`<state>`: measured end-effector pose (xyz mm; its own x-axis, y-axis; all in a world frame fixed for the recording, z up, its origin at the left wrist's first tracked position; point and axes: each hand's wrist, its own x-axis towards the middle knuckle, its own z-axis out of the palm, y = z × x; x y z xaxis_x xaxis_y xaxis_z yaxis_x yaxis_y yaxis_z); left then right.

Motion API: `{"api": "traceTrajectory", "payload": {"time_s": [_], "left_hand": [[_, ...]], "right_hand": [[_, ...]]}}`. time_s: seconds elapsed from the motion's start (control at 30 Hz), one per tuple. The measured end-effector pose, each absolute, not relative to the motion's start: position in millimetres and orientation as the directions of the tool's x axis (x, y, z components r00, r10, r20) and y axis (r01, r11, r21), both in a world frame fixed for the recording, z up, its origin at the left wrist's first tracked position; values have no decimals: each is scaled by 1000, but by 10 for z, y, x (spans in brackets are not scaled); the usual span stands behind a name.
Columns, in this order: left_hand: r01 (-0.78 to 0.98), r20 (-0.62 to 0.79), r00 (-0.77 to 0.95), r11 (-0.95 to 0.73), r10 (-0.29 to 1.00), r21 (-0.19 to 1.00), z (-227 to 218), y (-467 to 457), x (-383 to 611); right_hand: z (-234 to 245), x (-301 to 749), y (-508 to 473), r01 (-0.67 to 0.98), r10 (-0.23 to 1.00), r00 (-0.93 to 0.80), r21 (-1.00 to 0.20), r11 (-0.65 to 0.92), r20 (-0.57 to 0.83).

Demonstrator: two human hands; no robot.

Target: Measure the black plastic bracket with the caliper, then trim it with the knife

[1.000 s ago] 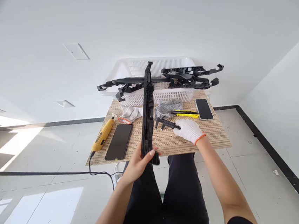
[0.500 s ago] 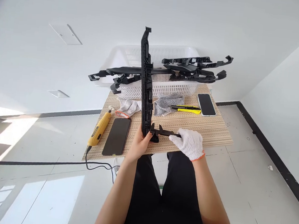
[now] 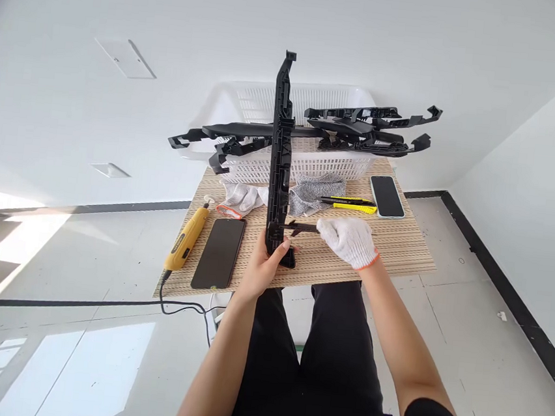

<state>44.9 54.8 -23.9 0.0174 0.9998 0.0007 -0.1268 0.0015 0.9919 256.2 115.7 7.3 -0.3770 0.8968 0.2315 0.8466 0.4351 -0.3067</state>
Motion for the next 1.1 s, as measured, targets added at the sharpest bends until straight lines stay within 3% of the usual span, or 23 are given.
{"api": "traceTrajectory", "payload": {"time_s": [0.2,0.53,0.7,0.87,1.1], "left_hand": [[-118,16,40,-11,999,993,-221,527,458],[-67,-5,24,7,1000,998,-218,531,467],[56,2,2,-2,1000,998,-238,512,473],[-3,-8,-39,8,999,1000,-283,516,487],[-68,66,-37,-69,997,995,-299,516,498]], "right_hand": [[17,2434,1295,864,886,-326,-276,420,329],[-89,2465,1246,911,885,-288,-181,371,366],[-109,2438,1211,896,861,-341,-147,419,377],[-83,2414,1202,899,875,-320,-174,401,364],[-102,2432,1205,886,844,-255,-236,400,473]]}}
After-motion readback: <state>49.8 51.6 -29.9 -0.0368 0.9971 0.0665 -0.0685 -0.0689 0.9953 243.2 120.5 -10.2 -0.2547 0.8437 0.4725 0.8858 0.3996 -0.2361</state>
